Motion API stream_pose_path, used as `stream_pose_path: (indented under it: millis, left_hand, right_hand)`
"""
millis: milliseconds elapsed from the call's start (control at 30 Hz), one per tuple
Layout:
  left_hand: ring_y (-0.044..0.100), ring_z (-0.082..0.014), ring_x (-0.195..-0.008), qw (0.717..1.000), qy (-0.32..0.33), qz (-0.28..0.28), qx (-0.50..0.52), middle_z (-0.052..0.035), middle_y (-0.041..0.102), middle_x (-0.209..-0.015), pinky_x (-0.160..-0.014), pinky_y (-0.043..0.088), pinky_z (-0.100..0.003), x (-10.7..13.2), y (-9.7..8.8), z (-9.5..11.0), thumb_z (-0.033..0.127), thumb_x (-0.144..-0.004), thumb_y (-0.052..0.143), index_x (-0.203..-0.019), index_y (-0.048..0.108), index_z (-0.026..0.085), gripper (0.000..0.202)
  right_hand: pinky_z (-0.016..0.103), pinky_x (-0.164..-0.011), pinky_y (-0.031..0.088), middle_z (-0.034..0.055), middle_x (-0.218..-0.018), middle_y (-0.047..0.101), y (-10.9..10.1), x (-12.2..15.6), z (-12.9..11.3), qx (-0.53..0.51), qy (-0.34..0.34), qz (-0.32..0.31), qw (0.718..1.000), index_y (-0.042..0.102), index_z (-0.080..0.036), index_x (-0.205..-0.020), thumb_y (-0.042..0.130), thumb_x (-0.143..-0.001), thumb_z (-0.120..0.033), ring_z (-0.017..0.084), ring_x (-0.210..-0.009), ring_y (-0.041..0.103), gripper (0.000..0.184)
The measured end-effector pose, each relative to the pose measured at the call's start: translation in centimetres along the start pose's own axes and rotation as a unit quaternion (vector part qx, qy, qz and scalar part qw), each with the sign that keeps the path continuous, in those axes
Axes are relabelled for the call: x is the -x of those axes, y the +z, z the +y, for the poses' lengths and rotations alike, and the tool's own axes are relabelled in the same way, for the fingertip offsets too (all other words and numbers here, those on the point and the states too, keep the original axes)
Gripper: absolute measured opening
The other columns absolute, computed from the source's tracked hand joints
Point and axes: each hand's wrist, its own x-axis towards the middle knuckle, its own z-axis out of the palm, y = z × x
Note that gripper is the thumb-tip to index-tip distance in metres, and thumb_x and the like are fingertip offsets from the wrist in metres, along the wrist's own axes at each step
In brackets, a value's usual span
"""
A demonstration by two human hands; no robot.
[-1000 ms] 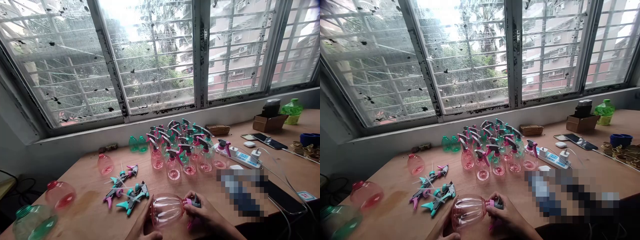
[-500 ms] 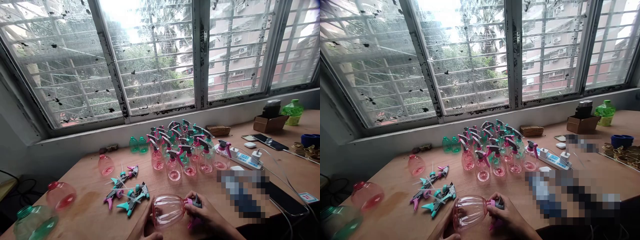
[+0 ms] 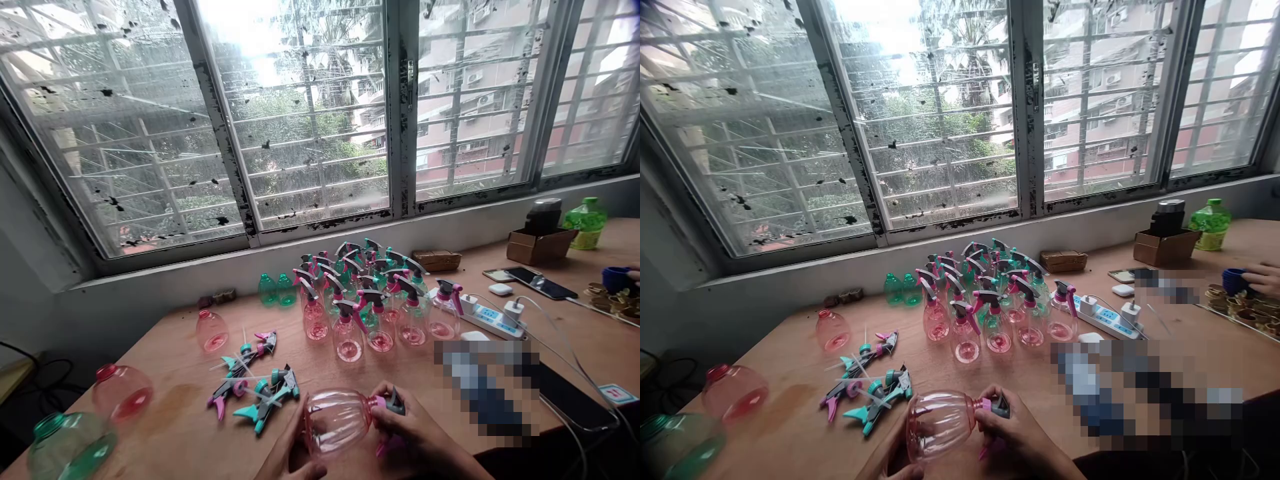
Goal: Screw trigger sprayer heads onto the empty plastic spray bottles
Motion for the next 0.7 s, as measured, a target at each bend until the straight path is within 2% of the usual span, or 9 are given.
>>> stream_pose_path:
  millis: [100,233,333,433,533,700]
  left_hand:
    - [0.045,-0.0359,-0.141,1.000,0.006,0.005,-0.021,-0.0127,0.052,-0.151,-0.121,0.031,-0.048,-0.18,0.05,-0.09,0.062,-0.078,0.075,-0.161,0.018,0.030,0.106]
    - [0.058,-0.0330,-0.124,0.999,0.021,0.023,-0.043,-0.0138,0.061,-0.138,-0.114,0.038,-0.049,-0.42,0.41,0.39,0.064,-0.083,0.069,-0.162,0.001,0.030,0.110]
    - [0.059,-0.0324,-0.122,0.998,0.026,0.025,-0.055,-0.0142,0.062,-0.134,-0.113,0.039,-0.047,-0.36,0.42,0.52,0.066,-0.081,0.070,-0.162,-0.005,0.027,0.117]
    - [0.056,-0.0347,-0.126,0.999,0.006,0.016,-0.033,-0.0145,0.062,-0.134,-0.114,0.038,-0.047,-0.23,0.18,0.14,0.069,-0.072,0.076,-0.163,0.003,0.025,0.124]
    - [0.054,-0.0365,-0.131,1.000,-0.010,0.006,0.005,-0.0146,0.061,-0.138,-0.116,0.036,-0.050,-0.32,0.00,-0.34,0.071,-0.070,0.077,-0.162,0.016,0.025,0.119]
    - [0.054,-0.0358,-0.131,0.999,0.018,0.026,-0.030,-0.0136,0.059,-0.142,-0.118,0.035,-0.051,-0.60,0.12,-0.31,0.063,-0.078,0.075,-0.162,0.008,0.031,0.112]
  right_hand:
    - [0.024,-0.049,0.051,-0.0027,-0.063,0.065,0.09,-0.01,-0.13,-0.004,-0.001,0.000,1.000,0.058,-0.017,-0.086,0.084,-0.075,-0.053,0.012,-0.049,0.059,0.046]
    - [0.024,-0.050,0.051,-0.0013,-0.066,0.067,0.26,0.15,-0.47,-0.001,0.003,-0.004,1.000,0.057,-0.018,-0.086,0.084,-0.075,-0.054,0.013,-0.050,0.060,0.046]
    - [0.024,-0.051,0.051,-0.0010,-0.069,0.068,0.34,0.35,-0.64,0.011,0.006,-0.009,1.000,0.057,-0.018,-0.087,0.084,-0.075,-0.053,0.013,-0.052,0.061,0.045]
    - [0.026,-0.053,0.054,-0.0020,-0.070,0.067,0.37,0.42,-0.63,0.015,0.014,-0.012,1.000,0.057,-0.019,-0.088,0.084,-0.075,-0.054,0.012,-0.052,0.060,0.046]
    - [0.028,-0.053,0.055,-0.0021,-0.069,0.067,0.42,0.37,-0.66,0.017,0.017,-0.013,1.000,0.056,-0.019,-0.087,0.084,-0.074,-0.056,0.013,-0.051,0.059,0.048]
    - [0.024,-0.052,0.051,-0.0007,-0.070,0.069,0.49,0.34,-0.98,0.023,0.016,-0.016,0.999,0.056,-0.018,-0.088,0.085,-0.074,-0.056,0.012,-0.052,0.060,0.049]
